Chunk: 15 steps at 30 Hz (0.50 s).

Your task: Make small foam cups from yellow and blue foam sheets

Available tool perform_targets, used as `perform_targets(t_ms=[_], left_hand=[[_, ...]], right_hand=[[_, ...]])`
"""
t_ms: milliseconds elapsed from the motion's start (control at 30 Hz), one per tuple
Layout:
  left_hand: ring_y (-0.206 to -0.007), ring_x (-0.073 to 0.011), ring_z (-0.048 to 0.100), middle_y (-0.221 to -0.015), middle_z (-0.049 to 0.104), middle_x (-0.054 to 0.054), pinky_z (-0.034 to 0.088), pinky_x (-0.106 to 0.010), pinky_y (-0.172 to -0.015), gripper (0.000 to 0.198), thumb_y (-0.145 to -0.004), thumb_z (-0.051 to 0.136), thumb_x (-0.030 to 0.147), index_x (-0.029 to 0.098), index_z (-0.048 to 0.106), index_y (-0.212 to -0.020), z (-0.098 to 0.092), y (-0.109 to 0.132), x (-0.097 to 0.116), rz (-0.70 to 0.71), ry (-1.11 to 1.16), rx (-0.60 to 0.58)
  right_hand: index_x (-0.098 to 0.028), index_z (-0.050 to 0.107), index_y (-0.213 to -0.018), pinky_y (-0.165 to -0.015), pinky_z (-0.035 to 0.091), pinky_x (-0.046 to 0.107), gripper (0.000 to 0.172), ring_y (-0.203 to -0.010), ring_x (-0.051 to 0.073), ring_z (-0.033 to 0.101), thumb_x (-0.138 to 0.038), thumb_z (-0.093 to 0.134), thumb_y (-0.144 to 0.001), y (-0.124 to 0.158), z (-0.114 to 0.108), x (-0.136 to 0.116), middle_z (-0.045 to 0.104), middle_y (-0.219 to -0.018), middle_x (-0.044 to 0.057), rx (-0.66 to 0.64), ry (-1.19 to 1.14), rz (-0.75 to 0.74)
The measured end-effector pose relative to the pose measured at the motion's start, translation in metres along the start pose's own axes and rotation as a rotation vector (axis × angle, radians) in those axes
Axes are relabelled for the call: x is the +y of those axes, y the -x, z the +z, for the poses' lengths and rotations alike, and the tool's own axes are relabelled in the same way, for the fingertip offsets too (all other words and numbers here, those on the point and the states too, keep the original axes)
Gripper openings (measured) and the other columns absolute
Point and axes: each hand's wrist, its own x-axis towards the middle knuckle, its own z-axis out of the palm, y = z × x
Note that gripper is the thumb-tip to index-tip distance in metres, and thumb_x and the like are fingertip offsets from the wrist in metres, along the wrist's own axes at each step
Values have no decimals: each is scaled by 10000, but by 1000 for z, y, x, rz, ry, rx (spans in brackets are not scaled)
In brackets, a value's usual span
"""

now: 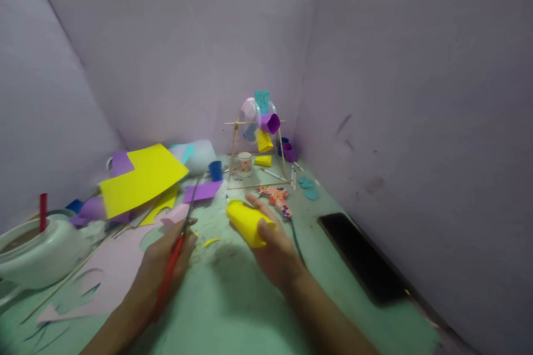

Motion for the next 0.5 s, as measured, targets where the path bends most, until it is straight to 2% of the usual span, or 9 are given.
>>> perform_targets(t_ms=[100,233,367,500], left_hand=[[-957,-220,604,-1061,632,-87,472,-317,-818,372,-837,406,258,200,509,-1189,8,6,-5,49,-1,-92],[-1118,-262,533,-1217,570,-115,445,-386,-916,479,-800,437,226,211,454,-1279,15,15,-1,-18,119,-141],[-1142,-283,514,-1217,569,-140,426,-428,-942,478,-783,437,207,195,487,-1258,15,17,7,-70,133,-130],[-1126,-288,526,-1209,574,-147,422,-434,-948,495,-757,460,195,187,498,-1250,16,17,8,-64,162,-132]], right_hand=[[-228,418,-1314,-1063,289,484,792,-1137,305,529,-563,654,-636,0,0,-1,602,-1146,108,-2,7,-6],[-239,406,-1326,-1041,303,496,878,-1112,334,539,-557,706,-565,2,3,1,570,-1202,118,-17,13,5],[-252,442,-1296,-991,361,488,914,-1132,356,514,-522,775,-489,5,6,5,510,-1279,124,-5,43,2],[-266,500,-1224,-1020,334,462,838,-1209,346,453,-504,799,-478,8,6,8,516,-1281,106,-14,113,-11]])
